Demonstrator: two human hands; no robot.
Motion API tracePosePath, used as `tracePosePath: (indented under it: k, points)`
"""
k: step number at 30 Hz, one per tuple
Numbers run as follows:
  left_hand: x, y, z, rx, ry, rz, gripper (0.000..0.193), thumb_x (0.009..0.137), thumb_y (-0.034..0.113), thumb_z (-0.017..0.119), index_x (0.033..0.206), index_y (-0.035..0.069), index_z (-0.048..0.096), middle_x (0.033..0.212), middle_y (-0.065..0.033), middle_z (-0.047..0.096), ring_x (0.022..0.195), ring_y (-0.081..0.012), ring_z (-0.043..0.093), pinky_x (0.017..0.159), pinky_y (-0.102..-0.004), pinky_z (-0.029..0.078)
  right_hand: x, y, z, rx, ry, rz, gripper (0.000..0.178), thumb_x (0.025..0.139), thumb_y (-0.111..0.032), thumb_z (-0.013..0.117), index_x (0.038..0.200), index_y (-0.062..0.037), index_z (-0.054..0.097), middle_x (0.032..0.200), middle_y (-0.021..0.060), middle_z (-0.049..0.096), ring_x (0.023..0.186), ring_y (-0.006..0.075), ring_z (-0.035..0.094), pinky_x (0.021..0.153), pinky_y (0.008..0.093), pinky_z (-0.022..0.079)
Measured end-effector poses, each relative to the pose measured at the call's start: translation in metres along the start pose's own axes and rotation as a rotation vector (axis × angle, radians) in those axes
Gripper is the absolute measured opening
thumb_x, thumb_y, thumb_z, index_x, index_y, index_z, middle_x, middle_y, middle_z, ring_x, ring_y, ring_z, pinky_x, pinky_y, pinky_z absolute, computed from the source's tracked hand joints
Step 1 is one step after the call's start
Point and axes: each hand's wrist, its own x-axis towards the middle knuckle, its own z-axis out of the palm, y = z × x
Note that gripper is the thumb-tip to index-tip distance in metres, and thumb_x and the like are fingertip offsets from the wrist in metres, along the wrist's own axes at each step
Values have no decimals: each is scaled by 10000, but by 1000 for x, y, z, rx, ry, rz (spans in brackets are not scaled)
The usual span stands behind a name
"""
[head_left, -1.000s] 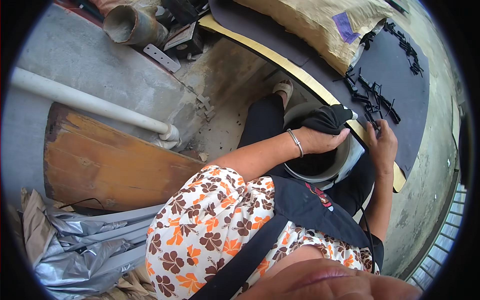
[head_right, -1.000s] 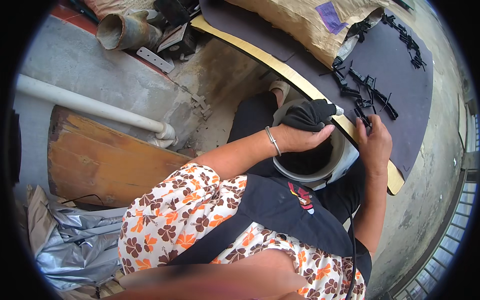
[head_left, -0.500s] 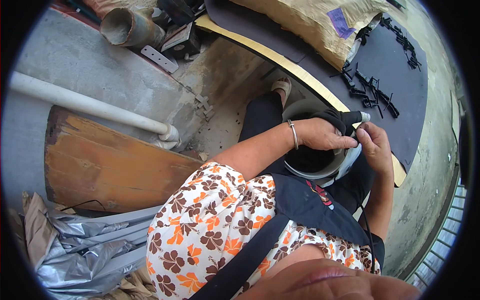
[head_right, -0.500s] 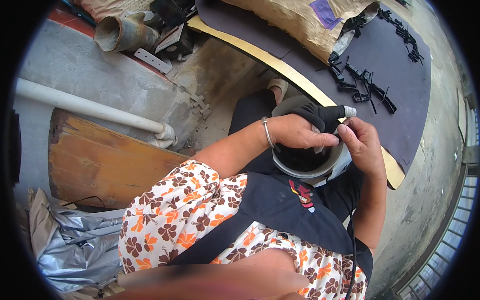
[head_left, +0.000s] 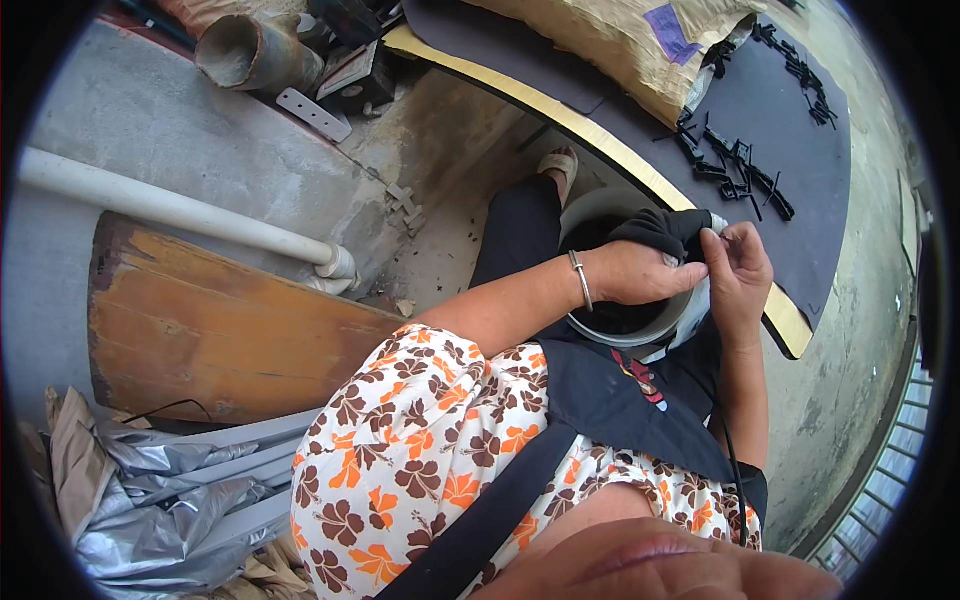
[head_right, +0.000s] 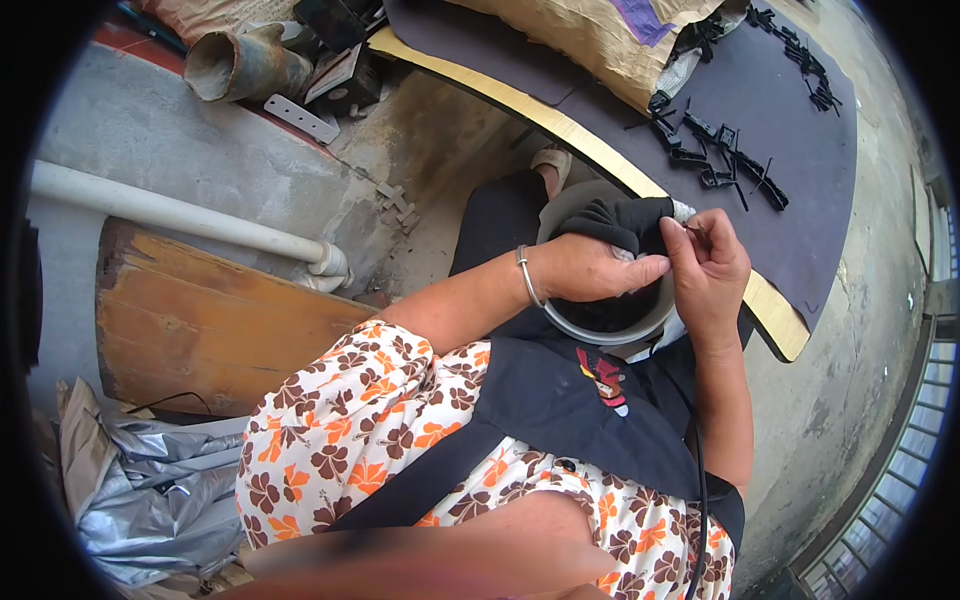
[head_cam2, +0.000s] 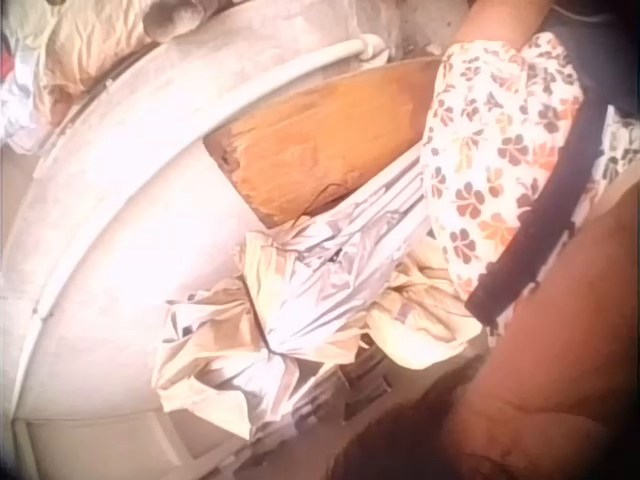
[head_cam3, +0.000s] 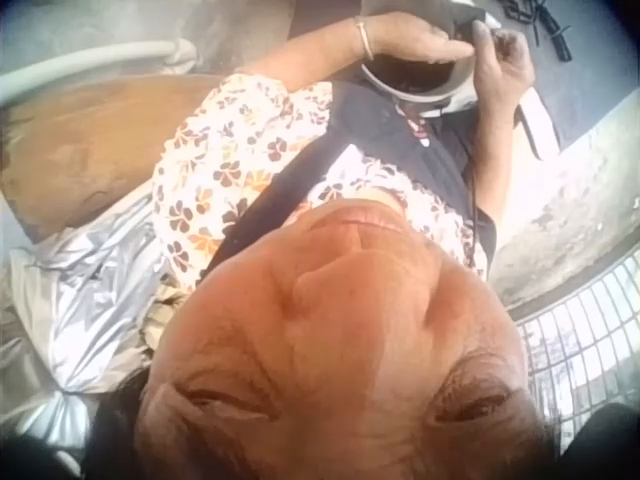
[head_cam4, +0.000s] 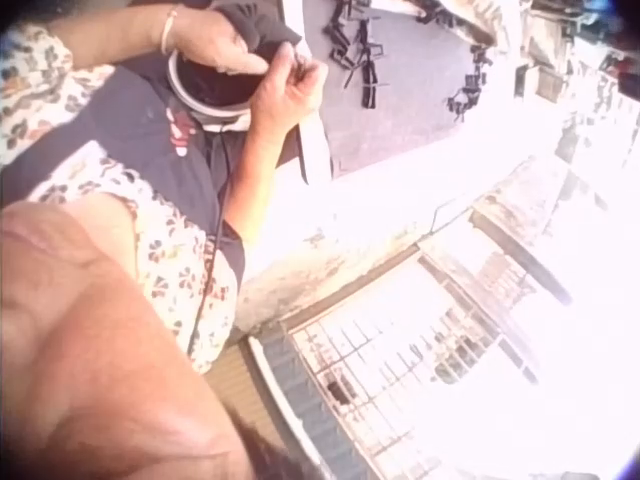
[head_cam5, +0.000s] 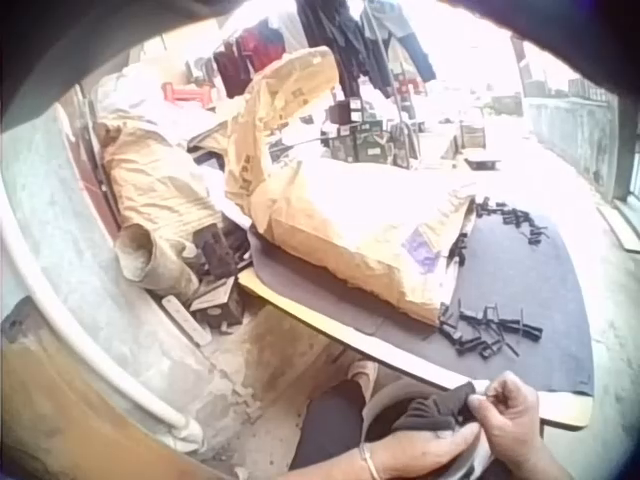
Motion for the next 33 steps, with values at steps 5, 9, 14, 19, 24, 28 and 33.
tracePosePath:
  k: [5,9,14,19,24,28,33]
  points:
    - [1,-10,-7,66,229,25,304,884,68,466,1182,12,496,711,5,555,519,-35,460,480,-197,399,6,-21,-2,-220,-238,59,241,927,-242,508,840,-18,500,717,-20,455,687,70,398,615,209,358]
    - [0,-11,-8,113,247,-13,355,883,71,493,1231,10,467,715,9,550,495,-26,447,465,-180,396,6,-14,3,-334,-282,55,248,935,-221,487,845,6,527,682,23,475,650,100,415,602,244,388]
    - [6,-24,-5,317,286,182,317,868,61,514,1177,-11,510,939,-56,621,774,-116,578,713,-245,473,9,-18,5,-393,-255,75,249,933,-203,483,819,11,539,628,23,463,608,102,409,572,256,388]
    - [7,-25,-2,655,348,294,258,827,80,485,1057,-23,542,930,-174,609,835,-311,583,755,-364,451,6,-1,11,-361,-188,100,281,935,-221,472,800,13,549,603,38,474,590,104,415,567,268,400]
    - [1,-26,0,814,332,271,309,815,30,513,1116,-34,535,1043,-179,597,954,-282,585,838,-323,443,0,11,20,-291,-177,145,306,943,-242,454,805,9,562,626,45,506,616,98,442,596,265,419]
    - [0,-28,0,883,337,224,311,814,25,510,1118,-35,533,1038,-179,595,956,-281,586,843,-330,444,-2,27,25,-226,-160,135,307,950,-237,451,798,4,567,649,-4,522,633,79,451,606,249,420]
    - [3,-34,-3,594,388,266,316,833,39,529,1137,-46,517,1006,-133,608,898,-204,586,790,-291,450,1,20,24,-142,-176,135,284,946,-233,465,807,-6,564,691,-24,513,657,67,447,619,230,409]
